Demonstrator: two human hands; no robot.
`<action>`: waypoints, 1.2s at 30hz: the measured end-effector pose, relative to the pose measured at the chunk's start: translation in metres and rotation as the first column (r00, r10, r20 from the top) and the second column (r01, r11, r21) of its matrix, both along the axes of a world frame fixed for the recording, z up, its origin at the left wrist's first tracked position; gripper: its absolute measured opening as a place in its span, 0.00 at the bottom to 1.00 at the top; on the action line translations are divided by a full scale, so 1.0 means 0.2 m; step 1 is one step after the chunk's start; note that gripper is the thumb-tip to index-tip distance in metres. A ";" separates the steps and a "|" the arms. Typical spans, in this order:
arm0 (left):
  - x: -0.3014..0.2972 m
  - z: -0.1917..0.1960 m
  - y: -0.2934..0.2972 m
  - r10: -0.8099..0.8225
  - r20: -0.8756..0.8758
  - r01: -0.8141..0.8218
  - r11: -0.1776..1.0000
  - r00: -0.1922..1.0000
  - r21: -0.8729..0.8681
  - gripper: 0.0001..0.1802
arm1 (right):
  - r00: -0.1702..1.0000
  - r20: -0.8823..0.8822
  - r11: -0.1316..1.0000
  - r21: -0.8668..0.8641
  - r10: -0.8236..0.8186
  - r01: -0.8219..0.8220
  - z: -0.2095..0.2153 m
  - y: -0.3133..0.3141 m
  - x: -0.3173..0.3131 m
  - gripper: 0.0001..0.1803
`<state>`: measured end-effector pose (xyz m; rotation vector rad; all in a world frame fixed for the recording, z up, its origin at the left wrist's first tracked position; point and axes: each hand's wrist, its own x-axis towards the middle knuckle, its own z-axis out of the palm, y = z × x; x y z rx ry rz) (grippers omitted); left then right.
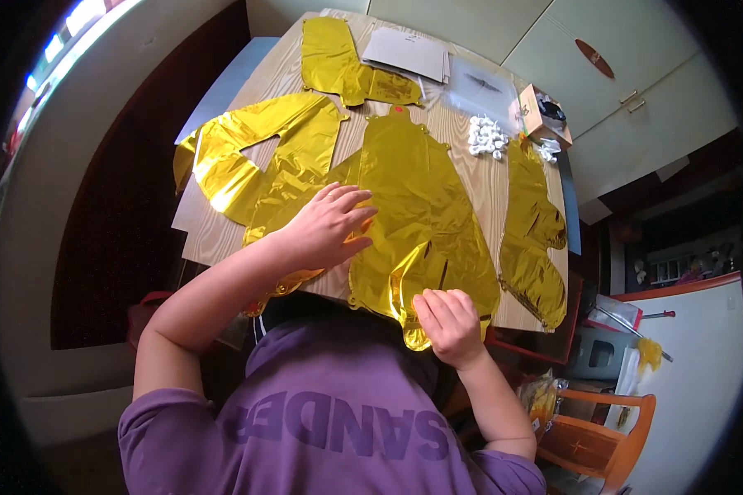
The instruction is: Fold and attach gold foil balloons to cardboard backing for retail packaging.
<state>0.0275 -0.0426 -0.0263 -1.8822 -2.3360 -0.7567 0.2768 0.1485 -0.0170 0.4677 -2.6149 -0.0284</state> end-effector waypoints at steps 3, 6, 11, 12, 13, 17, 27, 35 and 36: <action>0.02 -0.04 0.01 -0.063 -0.020 0.062 0.998 0.998 -0.020 0.30 | 1.000 0.018 1.000 -0.006 -0.016 0.016 -0.02 -0.02 0.02 0.14; 0.04 -0.08 0.02 -0.079 0.004 0.079 0.996 0.997 -0.043 0.32 | 0.998 0.032 0.998 -0.022 -0.053 0.053 -0.03 -0.02 0.07 0.15; 0.07 -0.06 0.01 -0.060 0.033 0.061 0.997 0.998 -0.052 0.33 | 0.994 0.098 0.971 -0.227 -0.055 0.076 -0.04 -0.06 0.34 0.16; 0.07 -0.05 0.01 -0.059 0.044 0.062 0.997 0.997 -0.053 0.33 | 0.986 0.155 0.948 -0.299 -0.063 0.107 -0.07 -0.07 0.43 0.13; 0.07 -0.04 0.00 -0.059 0.044 0.061 0.997 0.997 -0.044 0.33 | 0.975 0.191 0.887 -0.423 -0.111 0.184 -0.13 -0.08 0.49 0.12; 0.05 -0.05 0.03 -0.089 0.033 0.091 0.995 0.995 -0.038 0.34 | 0.748 0.657 -0.131 -0.753 -0.093 0.645 -0.30 -0.13 0.56 0.20; 0.03 -0.01 0.03 -0.137 0.039 0.139 0.989 0.990 -0.043 0.34 | 0.789 0.512 -0.458 -0.823 -0.340 0.337 -0.22 -0.27 0.25 0.14; 0.02 -0.03 0.02 -0.167 0.069 0.172 0.981 0.984 -0.085 0.36 | 0.813 0.500 -0.407 -0.837 -0.300 0.365 -0.22 -0.28 0.26 0.12; 0.02 -0.03 0.02 -0.170 0.066 0.175 0.981 0.983 -0.084 0.36 | 0.820 0.495 -0.414 -0.837 -0.289 0.359 -0.22 -0.28 0.26 0.12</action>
